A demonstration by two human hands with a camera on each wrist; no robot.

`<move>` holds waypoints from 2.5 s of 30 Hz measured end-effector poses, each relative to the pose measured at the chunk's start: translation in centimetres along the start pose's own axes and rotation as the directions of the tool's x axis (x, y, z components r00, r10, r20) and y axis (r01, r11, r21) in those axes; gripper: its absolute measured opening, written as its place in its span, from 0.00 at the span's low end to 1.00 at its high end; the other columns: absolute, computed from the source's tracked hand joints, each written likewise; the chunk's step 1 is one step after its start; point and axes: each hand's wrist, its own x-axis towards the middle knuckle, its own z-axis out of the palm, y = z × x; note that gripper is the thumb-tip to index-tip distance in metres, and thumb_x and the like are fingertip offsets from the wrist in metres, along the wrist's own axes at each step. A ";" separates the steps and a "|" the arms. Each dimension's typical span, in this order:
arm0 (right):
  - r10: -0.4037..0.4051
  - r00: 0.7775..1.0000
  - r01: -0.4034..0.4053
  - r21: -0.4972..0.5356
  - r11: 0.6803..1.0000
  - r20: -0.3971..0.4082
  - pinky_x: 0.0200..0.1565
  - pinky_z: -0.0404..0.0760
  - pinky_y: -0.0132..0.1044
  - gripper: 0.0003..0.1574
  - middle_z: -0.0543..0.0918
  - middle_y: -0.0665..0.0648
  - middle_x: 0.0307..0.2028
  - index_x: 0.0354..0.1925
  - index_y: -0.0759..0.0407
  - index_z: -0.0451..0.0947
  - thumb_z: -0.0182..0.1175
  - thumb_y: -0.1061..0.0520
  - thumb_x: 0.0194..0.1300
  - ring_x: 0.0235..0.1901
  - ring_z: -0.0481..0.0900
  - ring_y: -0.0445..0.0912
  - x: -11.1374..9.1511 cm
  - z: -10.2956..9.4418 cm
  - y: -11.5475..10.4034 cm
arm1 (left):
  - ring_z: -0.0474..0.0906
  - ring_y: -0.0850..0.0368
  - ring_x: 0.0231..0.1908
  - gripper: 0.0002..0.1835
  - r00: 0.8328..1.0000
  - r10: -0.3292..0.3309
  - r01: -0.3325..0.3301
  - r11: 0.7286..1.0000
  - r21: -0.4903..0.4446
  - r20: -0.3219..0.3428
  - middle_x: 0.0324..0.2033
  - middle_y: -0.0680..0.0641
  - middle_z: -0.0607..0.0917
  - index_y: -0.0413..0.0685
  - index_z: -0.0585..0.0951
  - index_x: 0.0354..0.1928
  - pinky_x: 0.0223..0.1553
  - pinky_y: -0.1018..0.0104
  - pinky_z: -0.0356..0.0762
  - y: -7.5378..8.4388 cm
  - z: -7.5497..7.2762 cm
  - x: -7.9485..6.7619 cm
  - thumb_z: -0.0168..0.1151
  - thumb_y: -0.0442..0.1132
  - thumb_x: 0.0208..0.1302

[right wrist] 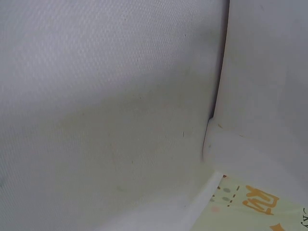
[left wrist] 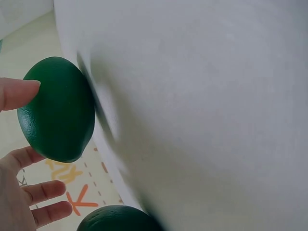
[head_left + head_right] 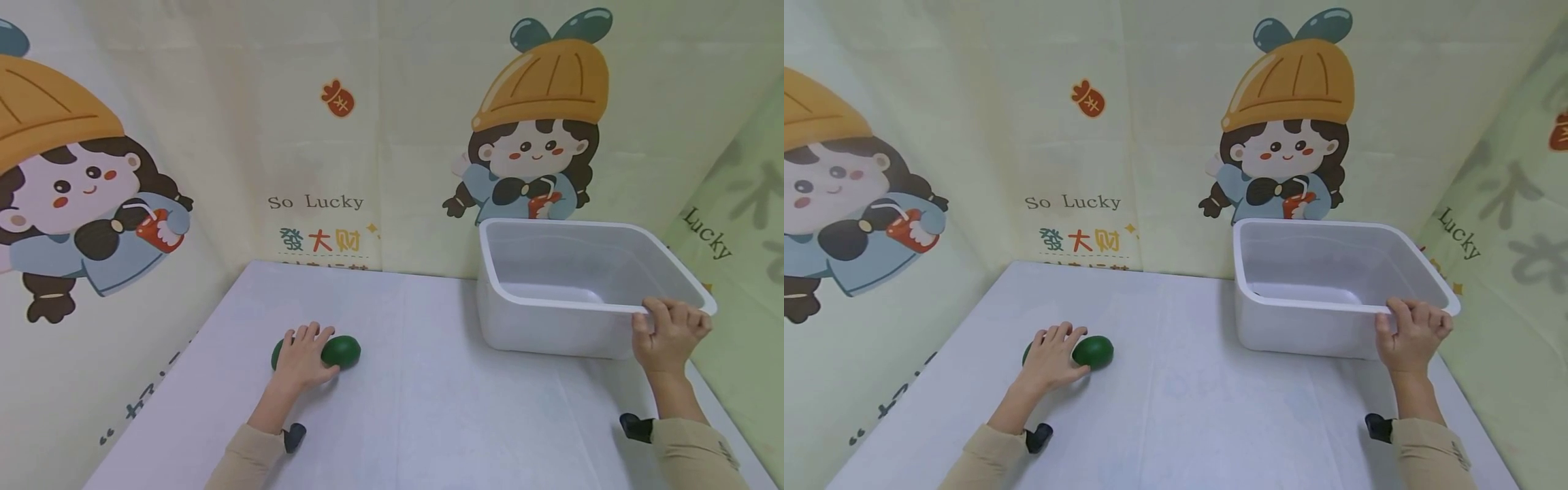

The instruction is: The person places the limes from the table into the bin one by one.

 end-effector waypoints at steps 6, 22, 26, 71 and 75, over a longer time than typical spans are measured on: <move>-0.012 1.000 0.012 -0.009 1.000 -0.005 0.46 0.51 0.60 0.40 0.67 0.69 0.28 0.26 0.65 0.69 0.39 0.29 0.59 0.31 0.58 0.65 -0.4 0.2 0.8 | 0.64 0.46 0.48 0.37 1.000 0.000 -0.001 1.000 0.009 0.005 0.46 0.44 0.69 0.52 0.69 0.57 0.52 0.43 0.56 -0.2 0.3 -0.1 0.61 0.59 0.43; 0.000 1.000 0.000 -0.006 1.000 0.013 0.45 0.49 0.63 0.40 0.64 0.69 0.28 0.27 0.66 0.67 0.38 0.29 0.60 0.32 0.56 0.64 0.1 -0.2 -0.7 | 0.64 0.44 0.51 0.37 0.998 -0.003 0.002 1.000 0.015 0.065 0.47 0.43 0.69 0.50 0.69 0.58 0.54 0.42 0.54 0.1 0.4 0.2 0.60 0.57 0.44; 0.001 1.000 -0.001 -0.008 1.000 0.008 0.45 0.49 0.62 0.41 0.64 0.69 0.28 0.27 0.66 0.67 0.38 0.28 0.60 0.32 0.57 0.64 0.1 -0.2 -0.8 | 0.63 0.44 0.51 0.38 0.997 0.000 -0.001 1.000 0.023 0.083 0.49 0.42 0.69 0.49 0.68 0.59 0.55 0.41 0.54 0.1 0.4 0.4 0.60 0.58 0.45; 0.004 1.000 -0.004 0.018 1.000 0.004 0.46 0.49 0.62 0.38 0.65 0.69 0.28 0.27 0.66 0.68 0.40 0.32 0.60 0.32 0.57 0.65 -0.2 -0.3 -0.3 | 0.64 0.44 0.50 0.36 0.996 -0.023 0.020 0.999 0.035 0.083 0.45 0.42 0.69 0.48 0.71 0.55 0.54 0.40 0.55 -0.1 1.5 0.5 0.61 0.60 0.44; 0.004 1.000 -0.004 0.010 1.000 0.009 0.46 0.49 0.62 0.38 0.65 0.69 0.28 0.27 0.66 0.68 0.40 0.32 0.60 0.32 0.57 0.65 -0.2 -0.3 -0.1 | 0.64 0.44 0.49 0.36 0.997 -0.024 0.023 1.000 0.019 0.073 0.44 0.43 0.69 0.48 0.72 0.54 0.53 0.41 0.55 -0.1 1.5 0.6 0.62 0.60 0.44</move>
